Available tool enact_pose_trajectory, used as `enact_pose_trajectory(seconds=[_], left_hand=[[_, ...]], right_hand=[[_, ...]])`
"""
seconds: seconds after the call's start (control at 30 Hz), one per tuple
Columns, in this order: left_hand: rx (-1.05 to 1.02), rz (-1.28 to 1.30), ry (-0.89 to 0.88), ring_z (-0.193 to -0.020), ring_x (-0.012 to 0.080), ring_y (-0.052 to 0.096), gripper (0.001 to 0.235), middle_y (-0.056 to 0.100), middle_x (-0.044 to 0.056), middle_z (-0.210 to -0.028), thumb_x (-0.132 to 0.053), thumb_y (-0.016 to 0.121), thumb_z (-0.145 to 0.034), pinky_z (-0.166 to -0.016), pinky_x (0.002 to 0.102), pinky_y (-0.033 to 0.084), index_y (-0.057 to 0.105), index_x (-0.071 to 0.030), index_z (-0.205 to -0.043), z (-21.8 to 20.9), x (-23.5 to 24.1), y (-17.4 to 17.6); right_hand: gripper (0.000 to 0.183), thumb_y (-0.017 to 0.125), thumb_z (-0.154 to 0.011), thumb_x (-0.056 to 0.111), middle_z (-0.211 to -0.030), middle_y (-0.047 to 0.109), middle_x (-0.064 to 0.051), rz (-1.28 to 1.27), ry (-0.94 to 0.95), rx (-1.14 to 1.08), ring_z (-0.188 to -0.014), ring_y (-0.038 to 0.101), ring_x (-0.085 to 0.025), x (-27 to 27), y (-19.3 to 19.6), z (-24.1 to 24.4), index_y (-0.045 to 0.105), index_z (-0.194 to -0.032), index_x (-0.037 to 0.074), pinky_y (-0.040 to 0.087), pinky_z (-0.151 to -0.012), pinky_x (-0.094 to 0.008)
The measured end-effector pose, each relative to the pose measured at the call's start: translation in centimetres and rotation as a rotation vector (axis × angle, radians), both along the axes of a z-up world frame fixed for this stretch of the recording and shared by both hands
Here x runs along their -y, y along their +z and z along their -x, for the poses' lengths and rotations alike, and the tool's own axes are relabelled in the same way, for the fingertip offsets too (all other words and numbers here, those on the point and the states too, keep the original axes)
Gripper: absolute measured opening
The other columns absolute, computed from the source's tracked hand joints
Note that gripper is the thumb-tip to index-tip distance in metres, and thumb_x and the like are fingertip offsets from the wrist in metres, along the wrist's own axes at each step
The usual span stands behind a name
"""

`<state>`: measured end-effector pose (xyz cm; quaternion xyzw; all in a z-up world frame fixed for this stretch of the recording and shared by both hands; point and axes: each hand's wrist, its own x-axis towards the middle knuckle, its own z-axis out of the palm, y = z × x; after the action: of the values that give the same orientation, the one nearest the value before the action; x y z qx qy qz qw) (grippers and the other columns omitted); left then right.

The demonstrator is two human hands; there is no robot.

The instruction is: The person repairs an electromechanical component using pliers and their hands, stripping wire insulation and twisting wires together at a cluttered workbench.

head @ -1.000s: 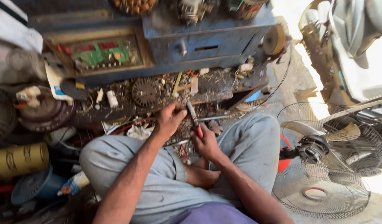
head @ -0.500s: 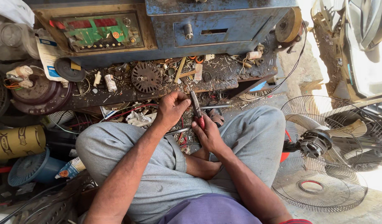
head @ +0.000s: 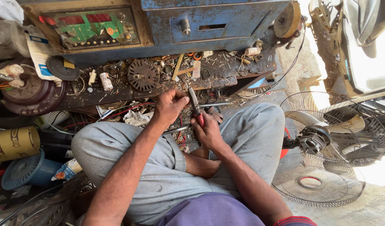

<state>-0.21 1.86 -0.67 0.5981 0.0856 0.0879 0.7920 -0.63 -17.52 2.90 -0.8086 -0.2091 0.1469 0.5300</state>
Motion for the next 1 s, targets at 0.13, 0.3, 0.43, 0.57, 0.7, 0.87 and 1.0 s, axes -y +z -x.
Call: enact_pose_trajectory(seconds=[0.13,0.3,0.43,0.57,0.7,0.87,1.0], left_hand=[[-0.013,-0.147,0.025,-0.075,0.0082,0.068,0.006,0.072,0.004,-0.087,-0.002,0.074,-0.092,-0.069,0.024,0.060,0.070,0.001,-0.096,0.3,0.1,0.0],[-0.021,-0.163,0.022,-0.075,0.0079,0.068,0.006,0.073,0.004,-0.086,-0.002,0.075,-0.092,-0.069,0.023,0.059,0.071,0.001,-0.095,0.2,0.2,-0.4],[0.002,-0.132,0.011,-0.076,0.0079,0.069,0.006,0.073,0.003,-0.086,-0.003,0.073,-0.093,-0.070,0.023,0.060,0.070,0.001,-0.096,0.2,0.1,-0.5],[-0.067,-0.094,0.002,-0.073,0.0098,0.068,0.008,0.072,0.005,-0.085,-0.004,0.072,-0.095,-0.067,0.024,0.058,0.070,0.002,-0.098,0.0,0.1,0.0],[-0.088,-0.060,-0.010,-0.076,0.0102,0.071,0.009,0.074,0.005,-0.087,-0.007,0.067,-0.096,-0.071,0.024,0.061,0.069,0.001,-0.101,0.1,0.2,1.0],[-0.080,-0.034,-0.024,-0.079,0.0125,0.072,0.008,0.073,0.007,-0.090,-0.006,0.068,-0.097,-0.074,0.027,0.063,0.068,0.002,-0.101,0.2,0.0,1.3],[-0.041,0.035,-0.028,-0.082,0.0129,0.072,0.010,0.072,0.008,-0.093,-0.005,0.068,-0.096,-0.075,0.029,0.064,0.066,0.002,-0.102,0.0,0.2,1.1]], right_hand=[[0.033,0.064,-0.099,0.026,-0.110,0.067,-0.023,0.094,0.040,0.198,-0.104,0.060,-0.042,0.5,-0.2,-0.1,0.061,-0.124,0.004,0.046,-0.091,-0.049],[0.035,0.064,-0.099,0.028,-0.109,0.065,-0.023,0.150,0.042,0.132,-0.107,0.059,-0.042,0.5,-0.9,-0.1,0.060,-0.125,0.005,0.046,-0.093,-0.049],[0.033,0.065,-0.099,0.022,-0.109,0.066,-0.023,0.110,0.023,0.133,-0.104,0.062,-0.043,0.6,-1.1,0.0,0.057,-0.125,0.003,0.049,-0.088,-0.047],[0.026,0.065,-0.098,0.017,-0.099,0.074,-0.014,0.074,0.002,-0.033,-0.093,0.072,-0.030,0.1,-0.9,0.0,0.059,-0.120,0.005,0.054,-0.082,-0.039],[0.046,0.080,-0.082,0.012,-0.093,0.063,-0.013,-0.077,0.063,-0.028,-0.085,0.059,-0.025,0.0,0.4,0.1,0.056,-0.121,0.002,0.052,-0.079,-0.040],[0.031,0.076,-0.090,0.015,-0.085,0.063,-0.005,-0.002,0.000,-0.145,-0.077,0.058,-0.017,-0.2,0.3,0.3,0.060,-0.114,0.004,0.053,-0.072,-0.034],[0.027,0.074,-0.091,0.014,-0.086,0.069,-0.006,-0.006,-0.037,-0.129,-0.079,0.061,-0.015,-0.2,-0.7,0.1,0.062,-0.113,0.004,0.053,-0.074,-0.033]])
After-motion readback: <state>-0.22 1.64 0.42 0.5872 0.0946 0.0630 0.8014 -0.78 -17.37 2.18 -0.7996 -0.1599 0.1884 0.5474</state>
